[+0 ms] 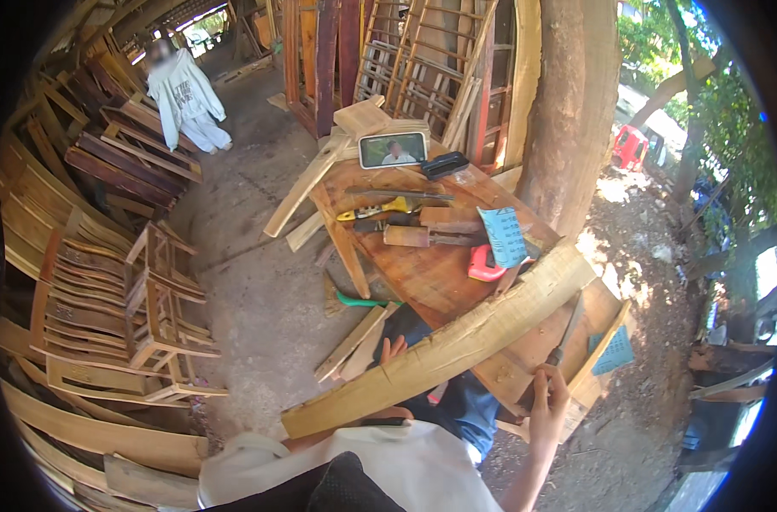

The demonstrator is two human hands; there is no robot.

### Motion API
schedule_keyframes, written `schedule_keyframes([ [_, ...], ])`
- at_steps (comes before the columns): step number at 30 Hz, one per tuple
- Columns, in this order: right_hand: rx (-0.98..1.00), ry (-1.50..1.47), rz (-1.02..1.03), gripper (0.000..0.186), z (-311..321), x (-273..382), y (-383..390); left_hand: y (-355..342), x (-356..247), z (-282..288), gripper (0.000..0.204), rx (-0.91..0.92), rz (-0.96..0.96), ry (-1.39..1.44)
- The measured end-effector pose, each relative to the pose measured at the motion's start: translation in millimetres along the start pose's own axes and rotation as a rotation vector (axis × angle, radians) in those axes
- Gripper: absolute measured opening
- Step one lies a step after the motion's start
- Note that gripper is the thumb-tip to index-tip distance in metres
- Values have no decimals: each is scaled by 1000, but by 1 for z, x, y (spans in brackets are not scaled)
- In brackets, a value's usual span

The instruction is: Chiseling and brushing a piece of wood at a workbench.

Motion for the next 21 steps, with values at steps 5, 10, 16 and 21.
schedule_keyframes([
  [5,2,-184,32,21,5,7,17,-19,-25,-21,106,-41,-325,271],
  [10,-16,-392,-5,28,19,15,33,-19,-68,-4,95,-108,-305,270],
  [16,270,-397,116,44,44,46,47,-57,-136,25,92,-322,-786,491],
  [21,216,-270,130,36,33,89,37,-107,-220,48,84,-457,-726,657],
])
Point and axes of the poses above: each hand's wrist, its own y-axis away from the middle knuckle, its own z-axis out of the back of the hand, x = y × z, the point moved 4 cm from there along -y, towards the middle knuckle, and after that the axes turned 10 degrees about -y, right-handed, at the moved point
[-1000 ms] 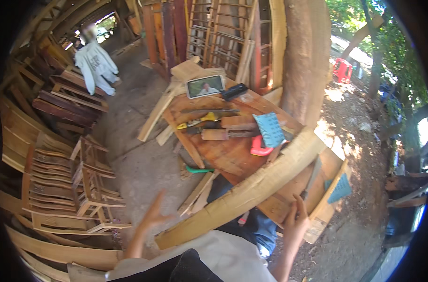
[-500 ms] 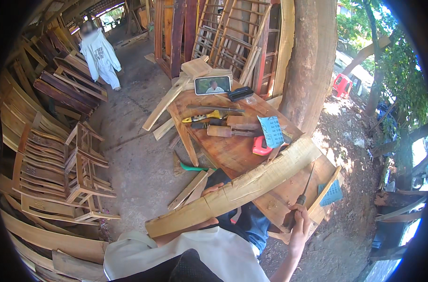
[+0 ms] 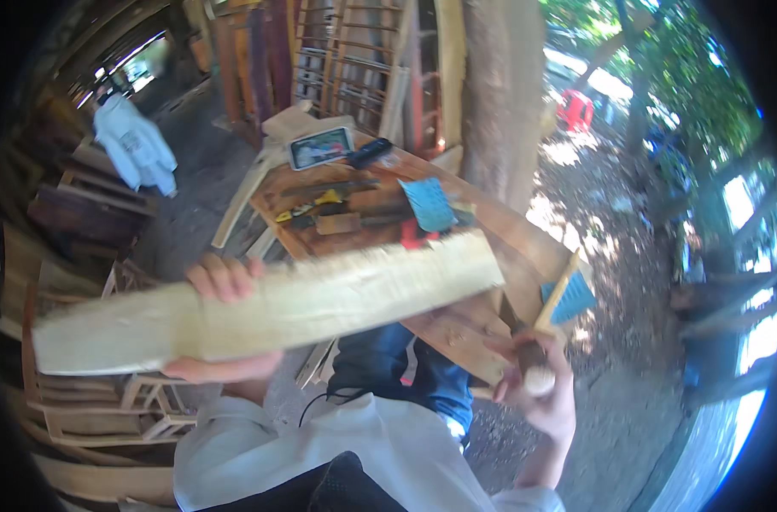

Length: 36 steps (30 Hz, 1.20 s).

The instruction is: Chiseling and brushing a piece of wood at a workbench.

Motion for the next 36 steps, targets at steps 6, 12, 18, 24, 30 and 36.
schedule_keyframes([
  [6,-71,646,214,17,14,50,-23,-94,1,-80,72,322,254,233],
  [12,-248,967,590,27,0,74,-46,-148,49,-164,57,1105,521,353],
  [18,-311,918,783,26,-20,62,-53,-89,47,-176,59,974,370,108],
  [24,-377,789,706,30,-13,46,-59,-55,75,-207,66,908,200,-108],
  [30,-320,833,770,40,-25,47,-66,-38,93,-204,71,796,202,-249],
  [36,-334,763,807,44,-39,49,-79,3,122,-168,72,665,320,-289],
])
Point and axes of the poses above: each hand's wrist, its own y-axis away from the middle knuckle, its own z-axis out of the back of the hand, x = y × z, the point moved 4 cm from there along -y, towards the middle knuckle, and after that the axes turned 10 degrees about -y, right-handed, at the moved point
